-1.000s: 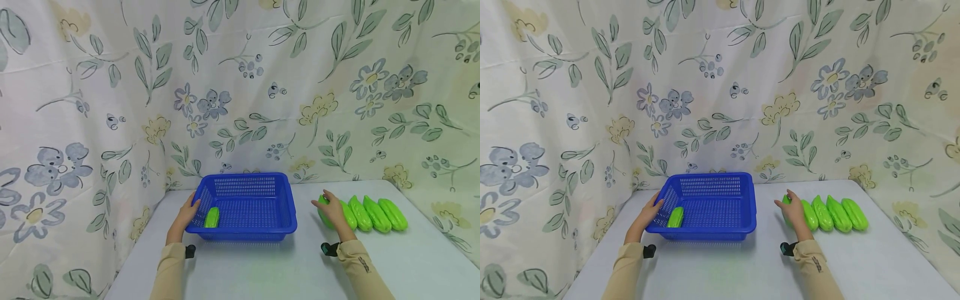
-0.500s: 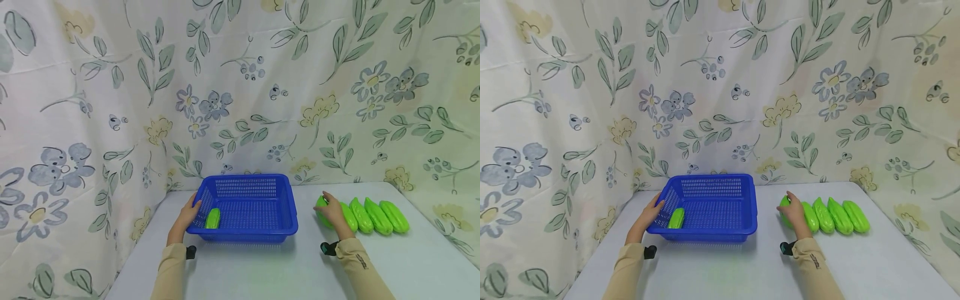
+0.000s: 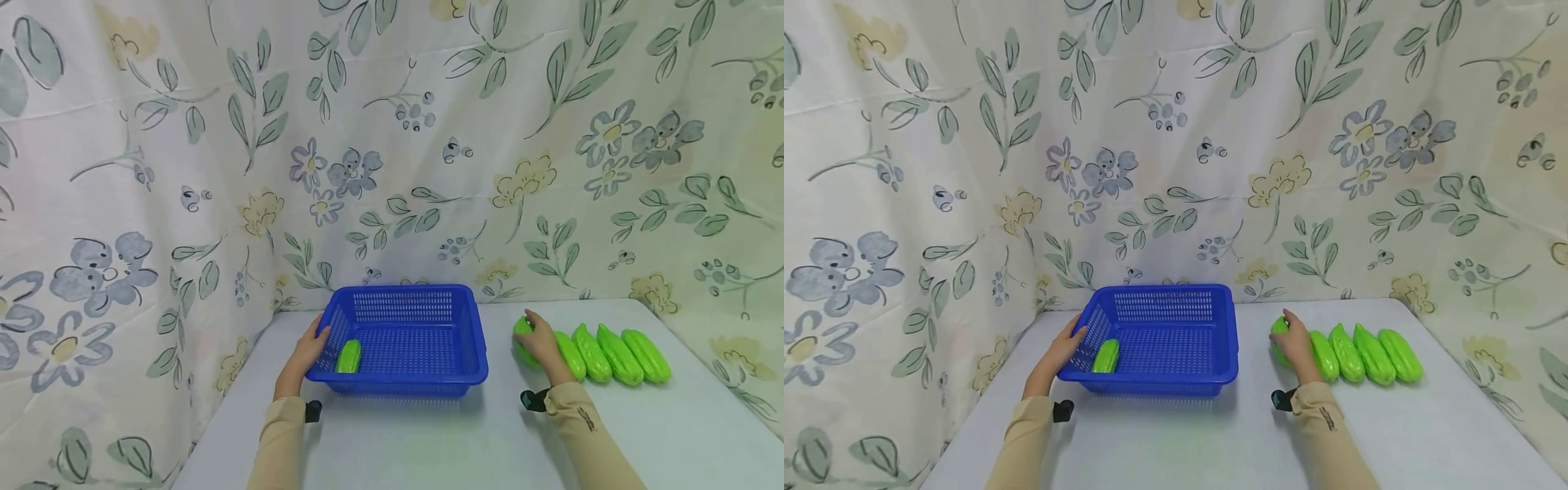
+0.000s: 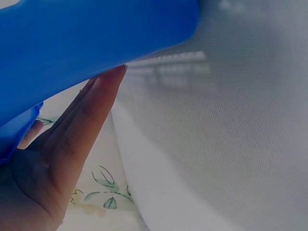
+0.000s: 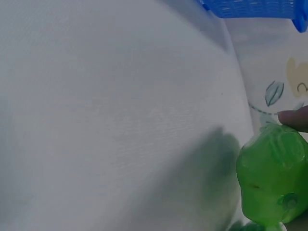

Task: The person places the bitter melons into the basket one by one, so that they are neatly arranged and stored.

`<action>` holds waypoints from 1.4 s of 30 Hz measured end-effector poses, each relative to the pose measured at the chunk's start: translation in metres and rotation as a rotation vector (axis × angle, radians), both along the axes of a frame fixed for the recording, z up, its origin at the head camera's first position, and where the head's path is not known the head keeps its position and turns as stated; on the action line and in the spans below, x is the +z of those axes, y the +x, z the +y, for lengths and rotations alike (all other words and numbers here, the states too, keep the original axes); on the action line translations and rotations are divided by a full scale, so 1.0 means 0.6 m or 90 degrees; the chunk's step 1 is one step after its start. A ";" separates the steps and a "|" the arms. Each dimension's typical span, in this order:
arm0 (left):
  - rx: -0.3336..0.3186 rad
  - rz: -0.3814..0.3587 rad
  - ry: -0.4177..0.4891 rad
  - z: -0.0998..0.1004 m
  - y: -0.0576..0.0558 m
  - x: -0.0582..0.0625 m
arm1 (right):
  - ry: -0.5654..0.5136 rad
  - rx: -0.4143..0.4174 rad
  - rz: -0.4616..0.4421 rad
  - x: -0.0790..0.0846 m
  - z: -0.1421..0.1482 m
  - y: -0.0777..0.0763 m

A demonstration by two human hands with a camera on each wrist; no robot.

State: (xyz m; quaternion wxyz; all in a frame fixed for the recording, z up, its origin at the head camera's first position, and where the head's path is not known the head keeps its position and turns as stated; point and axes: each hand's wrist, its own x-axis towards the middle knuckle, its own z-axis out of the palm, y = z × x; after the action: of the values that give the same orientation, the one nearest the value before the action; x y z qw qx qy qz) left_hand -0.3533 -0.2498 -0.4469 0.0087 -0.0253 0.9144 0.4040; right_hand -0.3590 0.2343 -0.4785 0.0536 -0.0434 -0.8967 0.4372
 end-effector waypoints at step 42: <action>0.002 0.008 -0.025 -0.001 -0.003 -0.003 | -0.063 0.021 0.067 0.120 -0.079 -0.042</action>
State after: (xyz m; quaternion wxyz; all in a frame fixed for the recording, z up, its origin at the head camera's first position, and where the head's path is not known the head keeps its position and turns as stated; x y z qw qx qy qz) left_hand -0.3552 -0.2505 -0.4490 0.0016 -0.0241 0.9222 0.3861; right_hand -0.3839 0.1866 -0.4068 0.0915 -0.0083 -0.8706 0.4834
